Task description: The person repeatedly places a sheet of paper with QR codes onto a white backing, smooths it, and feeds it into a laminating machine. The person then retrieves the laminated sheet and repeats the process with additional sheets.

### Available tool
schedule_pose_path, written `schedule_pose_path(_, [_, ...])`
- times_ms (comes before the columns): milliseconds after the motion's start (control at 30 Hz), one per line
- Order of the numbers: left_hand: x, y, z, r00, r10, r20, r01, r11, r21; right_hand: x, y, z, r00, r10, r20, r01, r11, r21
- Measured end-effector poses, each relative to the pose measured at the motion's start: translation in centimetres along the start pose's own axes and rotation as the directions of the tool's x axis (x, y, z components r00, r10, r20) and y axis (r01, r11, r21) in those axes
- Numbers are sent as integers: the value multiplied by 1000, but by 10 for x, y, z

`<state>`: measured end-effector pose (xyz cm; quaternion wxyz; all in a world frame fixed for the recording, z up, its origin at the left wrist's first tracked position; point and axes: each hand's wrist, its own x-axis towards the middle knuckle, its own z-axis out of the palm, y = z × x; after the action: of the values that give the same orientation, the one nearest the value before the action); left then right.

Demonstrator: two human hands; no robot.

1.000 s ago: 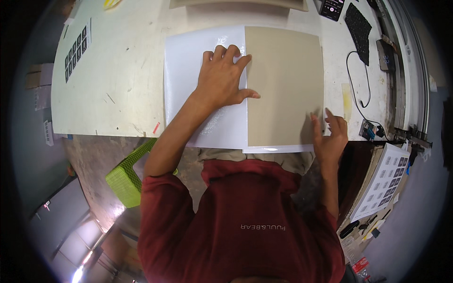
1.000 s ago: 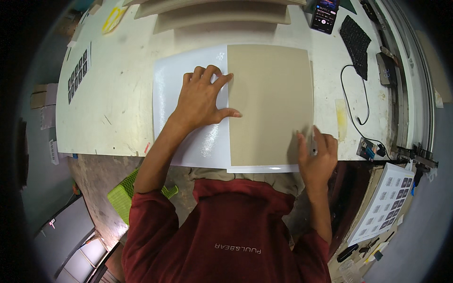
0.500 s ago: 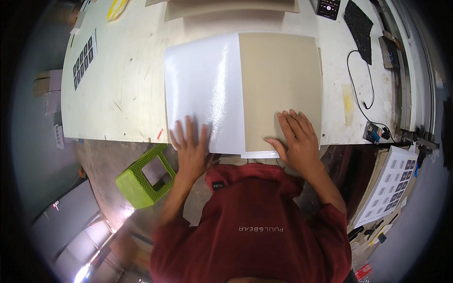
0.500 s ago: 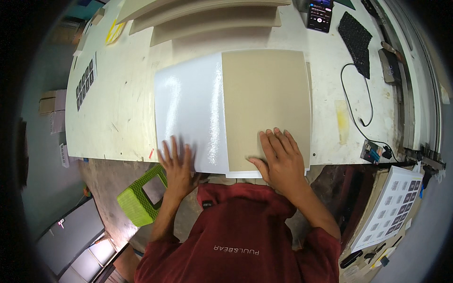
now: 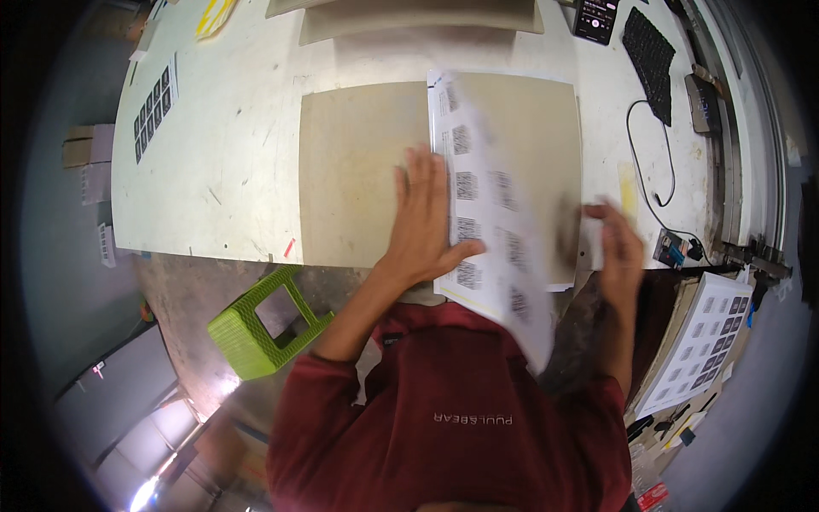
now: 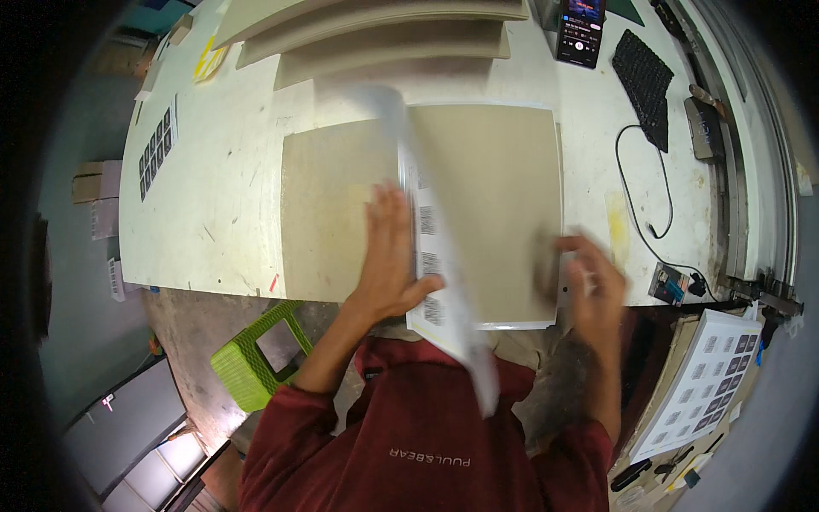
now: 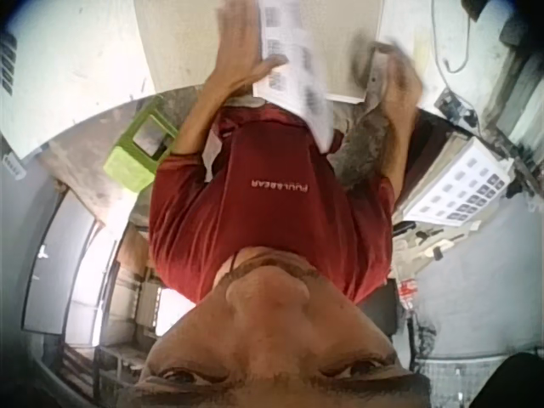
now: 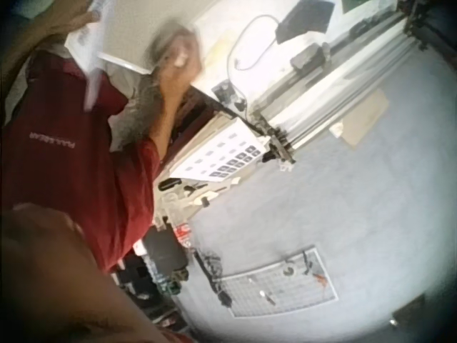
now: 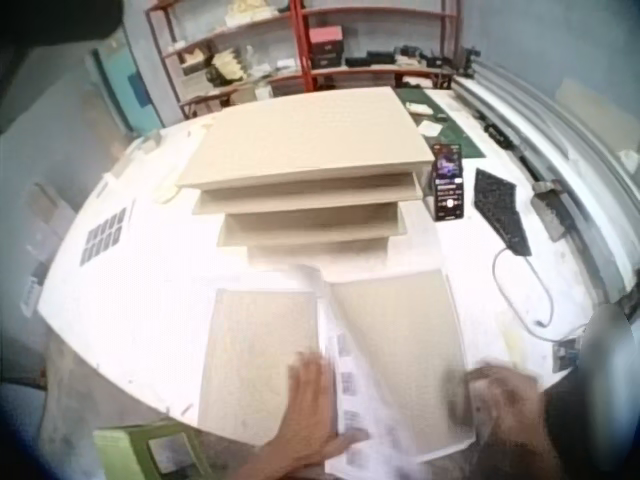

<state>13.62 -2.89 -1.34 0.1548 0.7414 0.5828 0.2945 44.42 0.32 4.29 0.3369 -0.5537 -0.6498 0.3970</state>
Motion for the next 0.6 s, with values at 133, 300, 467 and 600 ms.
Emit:
schedule_pose_path(133, [8, 8, 14, 982, -57, 182, 26, 985, 168, 17, -38, -27, 995, -97, -33, 90, 979, -185])
schedule_pose_path(300, [15, 6, 15, 948, -56, 312, -37, 958, 283, 52, -54, 89, 732, -344, 588, 561, 794, -233])
schedule_pose_path(467, [14, 7, 15, 964, -65, 257, 14, 981, 196, 148, -6, 148, 680, -475, 559, 715, 597, -363])
schedule_pose_path(600, [11, 2, 13, 960, -86, 268, 30, 978, 205, 145, 6, 125, 795, -438, 419, 603, 498, -624])
